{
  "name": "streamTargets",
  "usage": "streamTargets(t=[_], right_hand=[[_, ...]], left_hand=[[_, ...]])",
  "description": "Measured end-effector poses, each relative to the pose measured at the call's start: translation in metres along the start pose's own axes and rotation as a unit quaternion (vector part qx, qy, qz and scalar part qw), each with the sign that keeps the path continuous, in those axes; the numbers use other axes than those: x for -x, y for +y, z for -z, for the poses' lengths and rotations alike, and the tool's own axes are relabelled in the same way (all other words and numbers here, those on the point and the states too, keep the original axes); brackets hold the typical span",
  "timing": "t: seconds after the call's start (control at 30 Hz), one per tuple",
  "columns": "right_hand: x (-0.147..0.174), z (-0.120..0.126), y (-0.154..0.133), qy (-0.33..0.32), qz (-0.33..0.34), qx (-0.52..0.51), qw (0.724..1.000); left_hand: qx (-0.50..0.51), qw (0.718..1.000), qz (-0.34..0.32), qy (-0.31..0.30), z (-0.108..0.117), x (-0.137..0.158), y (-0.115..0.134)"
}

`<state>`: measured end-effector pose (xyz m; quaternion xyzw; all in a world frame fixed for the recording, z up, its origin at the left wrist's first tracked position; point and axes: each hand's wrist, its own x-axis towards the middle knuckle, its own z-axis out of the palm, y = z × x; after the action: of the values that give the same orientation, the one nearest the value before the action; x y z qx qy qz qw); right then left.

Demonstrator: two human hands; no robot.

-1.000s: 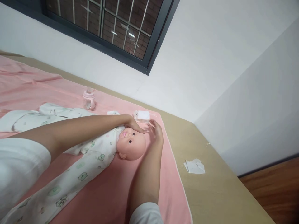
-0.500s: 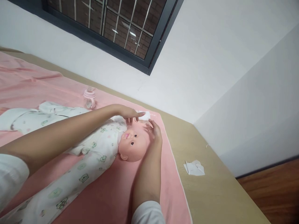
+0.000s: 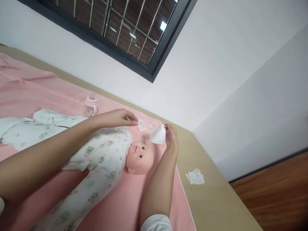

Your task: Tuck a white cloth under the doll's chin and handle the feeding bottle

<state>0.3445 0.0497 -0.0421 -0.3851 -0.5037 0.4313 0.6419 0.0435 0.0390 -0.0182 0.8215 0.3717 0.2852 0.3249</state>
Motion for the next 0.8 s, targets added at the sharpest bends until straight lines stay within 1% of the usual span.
streamTargets(t=[0.07, 0.1, 0.2, 0.3, 0.4, 0.47, 0.53, 0.67, 0.8], right_hand=[[0.008, -0.009, -0.021, -0.045, 0.015, 0.036, 0.998], [0.013, -0.015, -0.031, -0.077, 0.024, 0.048, 0.996], [0.027, -0.036, -0.054, -0.176, 0.067, 0.070, 0.980], [0.038, -0.056, -0.066, -0.257, 0.099, 0.099, 0.956], [0.045, -0.072, -0.070, -0.321, 0.107, 0.138, 0.931], [0.047, -0.079, -0.070, -0.335, 0.113, 0.152, 0.923], [0.048, -0.085, -0.070, -0.325, 0.119, 0.155, 0.925], [0.050, -0.092, -0.070, -0.282, 0.115, 0.152, 0.940], [0.051, -0.095, -0.069, -0.263, 0.106, 0.154, 0.946]], left_hand=[[0.035, 0.999, -0.004, 0.038, -0.002, 0.003, 0.004], [0.052, 0.997, -0.011, 0.052, -0.002, 0.005, 0.007], [0.078, 0.994, -0.044, 0.065, -0.004, 0.013, 0.018], [0.102, 0.992, -0.072, 0.022, -0.004, 0.022, 0.029], [0.129, 0.987, -0.075, -0.055, -0.002, 0.029, 0.039], [0.131, 0.982, -0.080, -0.108, 0.000, 0.031, 0.042], [0.113, 0.980, -0.087, -0.140, 0.001, 0.032, 0.042], [0.080, 0.983, -0.077, -0.148, 0.002, 0.032, 0.039], [0.092, 0.984, -0.048, -0.146, 0.003, 0.032, 0.036]])
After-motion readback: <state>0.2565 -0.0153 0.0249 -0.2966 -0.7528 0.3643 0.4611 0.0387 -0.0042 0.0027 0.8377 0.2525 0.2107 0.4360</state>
